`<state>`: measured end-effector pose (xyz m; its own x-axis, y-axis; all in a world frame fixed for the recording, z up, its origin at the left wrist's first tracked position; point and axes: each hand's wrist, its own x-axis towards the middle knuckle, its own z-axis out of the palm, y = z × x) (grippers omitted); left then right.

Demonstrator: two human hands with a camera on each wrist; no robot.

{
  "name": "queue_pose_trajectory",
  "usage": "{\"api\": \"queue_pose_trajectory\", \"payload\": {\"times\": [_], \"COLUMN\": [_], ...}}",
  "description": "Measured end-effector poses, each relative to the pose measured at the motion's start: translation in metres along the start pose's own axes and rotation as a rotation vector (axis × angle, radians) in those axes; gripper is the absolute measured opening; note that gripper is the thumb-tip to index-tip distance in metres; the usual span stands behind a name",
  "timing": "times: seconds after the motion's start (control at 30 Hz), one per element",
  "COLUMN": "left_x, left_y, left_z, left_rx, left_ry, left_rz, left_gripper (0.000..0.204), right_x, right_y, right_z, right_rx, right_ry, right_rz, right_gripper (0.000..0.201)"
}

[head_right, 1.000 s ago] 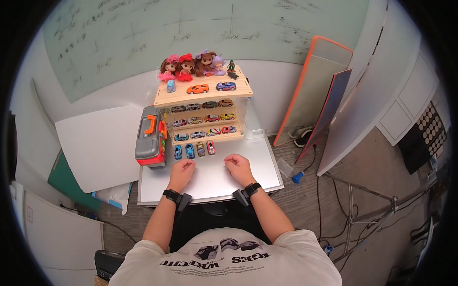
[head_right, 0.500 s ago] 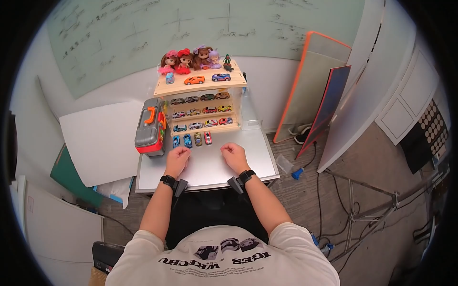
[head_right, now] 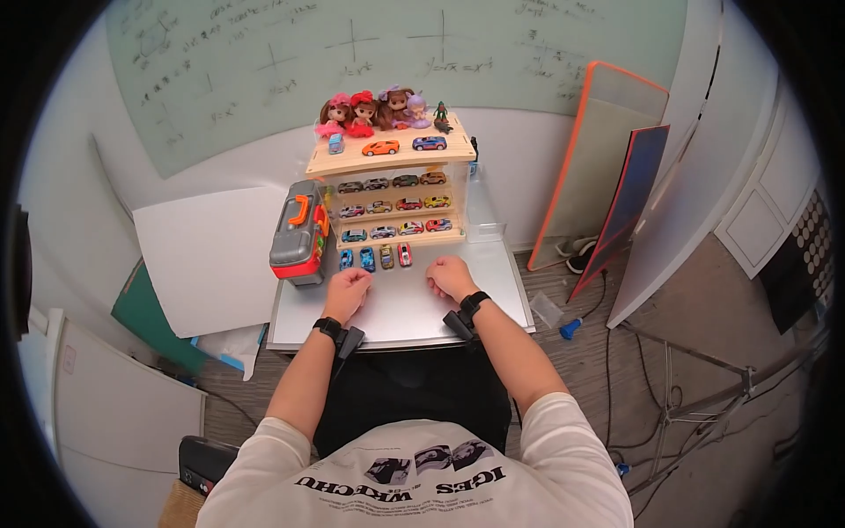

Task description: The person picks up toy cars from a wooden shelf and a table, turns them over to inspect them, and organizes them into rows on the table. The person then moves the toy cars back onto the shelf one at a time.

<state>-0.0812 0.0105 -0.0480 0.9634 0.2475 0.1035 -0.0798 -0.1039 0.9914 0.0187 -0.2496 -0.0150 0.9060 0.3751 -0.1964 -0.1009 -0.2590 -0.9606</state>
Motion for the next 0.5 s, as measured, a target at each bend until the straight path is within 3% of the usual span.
{"api": "queue_pose_trajectory", "payload": {"times": [0.23,0.47,0.5], "left_x": [0.000,-0.001,0.000], "left_y": [0.005,0.005,0.005], "left_z": [0.003,0.007,0.007], "left_rx": [-0.006,0.287,0.292], "left_ry": [0.006,0.039,0.039], "left_rz": [-0.043,0.132,0.135], "left_gripper": [0.010,0.013,0.013], "right_x": [0.007,0.027,0.038], "right_y": [-0.011,-0.049,-0.046], "right_z": [-0.003,0.020,0.026], "right_rx": [-0.108,-0.386,-0.535], "right_ry": [-0.072,-0.035,0.056], "right_rz": [0.036,0.005,-0.146], "right_gripper": [0.015,0.032,0.034]}}
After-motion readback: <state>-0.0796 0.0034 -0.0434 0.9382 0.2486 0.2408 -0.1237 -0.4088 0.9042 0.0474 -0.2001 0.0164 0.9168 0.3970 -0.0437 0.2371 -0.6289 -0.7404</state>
